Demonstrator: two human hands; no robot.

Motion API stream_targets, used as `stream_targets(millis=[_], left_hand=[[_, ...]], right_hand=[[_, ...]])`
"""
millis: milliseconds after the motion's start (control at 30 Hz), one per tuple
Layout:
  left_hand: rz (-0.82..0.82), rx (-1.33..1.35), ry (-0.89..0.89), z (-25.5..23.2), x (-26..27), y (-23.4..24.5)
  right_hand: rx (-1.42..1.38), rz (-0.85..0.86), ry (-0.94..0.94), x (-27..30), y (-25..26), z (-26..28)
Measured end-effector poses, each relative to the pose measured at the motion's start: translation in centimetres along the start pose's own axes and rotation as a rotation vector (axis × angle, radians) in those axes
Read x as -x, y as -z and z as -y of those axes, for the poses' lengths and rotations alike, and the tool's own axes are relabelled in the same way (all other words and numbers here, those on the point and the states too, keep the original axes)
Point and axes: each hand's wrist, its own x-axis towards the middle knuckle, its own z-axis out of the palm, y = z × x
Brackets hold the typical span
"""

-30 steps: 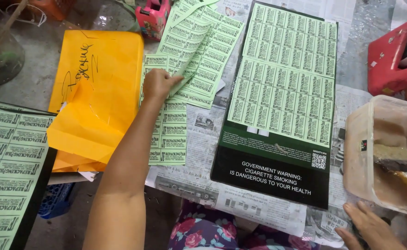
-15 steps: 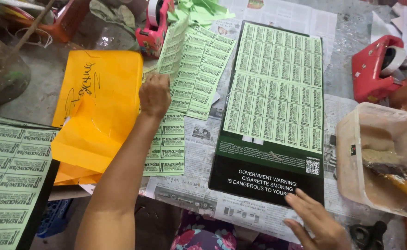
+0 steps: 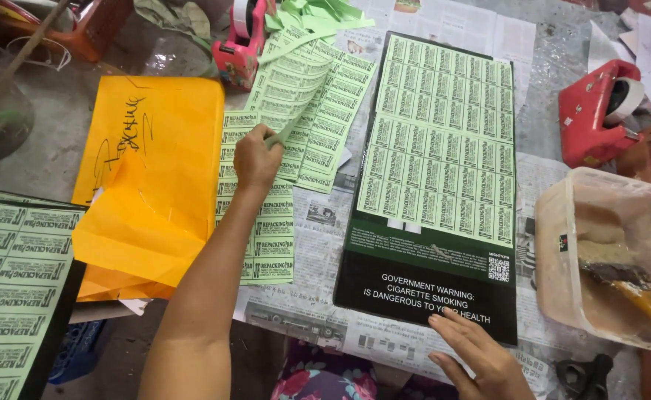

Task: Applying glue to a poster board with a brush and then sticking sheets of labels onto it.

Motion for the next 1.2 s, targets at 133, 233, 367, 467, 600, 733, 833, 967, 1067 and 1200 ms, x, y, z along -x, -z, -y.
stream_targets(millis=[133, 233, 367, 467, 600, 733, 833, 967, 1067, 1200], left_hand=[[-0.108, 0.057, -0.190, -2.6, 1.1, -0.2], [-0.168, 0.310, -0.112, -6.2, 3.5, 0.5], [-0.082, 0.594, 0.083, -12.6, 9.0, 3.8], [-0.031, 0.710, -0.005, -16.0, 12.4, 5.6], [0.132, 1.065, -0.102, -19.3, 16.8, 7.9], [-0.184, 0.724, -0.098, -13.0, 15.5, 6.0], [0.085, 0.852, 0.192, -7.8, 13.7, 2.5], [0.446, 0.972, 0.355, -6.4, 14.0, 0.4], [0.489, 0.852, 0.277, -9.1, 17.2, 2.4], [0.669, 0.486, 0.385, -9.1, 23.4, 4.6]], right_hand=[[-0.082, -0.038, 0.029, -3.4, -0.8, 1.4], [-0.120, -0.063, 0.096, -7.8, -2.8, 2.7], [-0.143, -0.213, 0.169, -15.7, -5.7, 5.9], [-0.040, -0.469, 0.283, -20.9, -8.5, 4.5], [-0.359, -0.505, 0.111, -20.7, -4.8, 5.2], [-0.747, -0.454, -0.241, -16.1, -0.1, 0.6], [-1.000, -0.585, -0.432, -10.6, 0.6, -6.4], [-1.030, -0.456, -0.689, -4.8, 1.3, -9.6], [-0.825, -0.491, -0.734, -1.5, 2.5, -6.5], [-0.373, -0.334, -0.778, 3.4, 2.5, -5.6]])
